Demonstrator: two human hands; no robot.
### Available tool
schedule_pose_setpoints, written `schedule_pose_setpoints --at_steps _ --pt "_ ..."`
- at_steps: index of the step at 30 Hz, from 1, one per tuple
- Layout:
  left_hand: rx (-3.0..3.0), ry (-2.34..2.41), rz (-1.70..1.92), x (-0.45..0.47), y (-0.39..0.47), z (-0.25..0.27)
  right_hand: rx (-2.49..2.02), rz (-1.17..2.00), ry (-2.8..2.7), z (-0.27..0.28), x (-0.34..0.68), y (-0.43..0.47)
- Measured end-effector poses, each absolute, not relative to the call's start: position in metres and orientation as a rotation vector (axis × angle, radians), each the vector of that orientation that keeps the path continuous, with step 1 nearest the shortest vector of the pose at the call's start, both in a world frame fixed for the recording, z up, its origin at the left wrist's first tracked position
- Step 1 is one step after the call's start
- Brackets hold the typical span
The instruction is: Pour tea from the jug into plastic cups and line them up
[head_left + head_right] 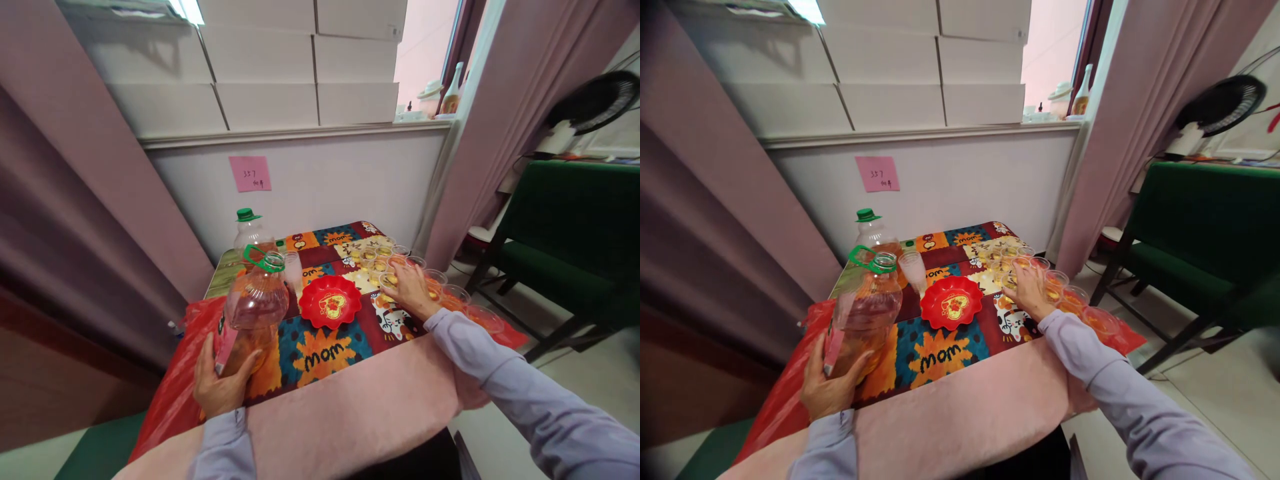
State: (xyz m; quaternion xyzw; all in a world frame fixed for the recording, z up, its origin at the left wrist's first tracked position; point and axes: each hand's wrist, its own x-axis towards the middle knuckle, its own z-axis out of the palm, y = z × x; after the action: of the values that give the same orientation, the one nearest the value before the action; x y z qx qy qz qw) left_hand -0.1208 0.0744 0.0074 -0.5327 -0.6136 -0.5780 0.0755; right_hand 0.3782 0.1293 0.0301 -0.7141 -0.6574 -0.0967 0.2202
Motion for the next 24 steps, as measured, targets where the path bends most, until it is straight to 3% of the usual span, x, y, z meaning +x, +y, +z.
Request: schedule_pose_setpoints --at_steps 7,11,17,24 --pt "-1.646 -1.799 -1.669 -0.123 0.07 0.003 -1.981 -0.401 -1.812 0.024 0.375 0.121" --pt "-1.639 -1.782 -1.689 -0.125 0.069 -0.003 -1.796 -0.464 -1.828 0.052 0.347 0.124" --pt "-1.634 -1.77 -1.711 -0.129 0.07 -0.01 -1.389 -0.196 -2.132 0.127 0.242 0.156" --pt "-1.663 -1.71 -1.698 -0.13 0.069 -0.011 -1.54 -0.053 -2.424 0.157 0.15 0.209"
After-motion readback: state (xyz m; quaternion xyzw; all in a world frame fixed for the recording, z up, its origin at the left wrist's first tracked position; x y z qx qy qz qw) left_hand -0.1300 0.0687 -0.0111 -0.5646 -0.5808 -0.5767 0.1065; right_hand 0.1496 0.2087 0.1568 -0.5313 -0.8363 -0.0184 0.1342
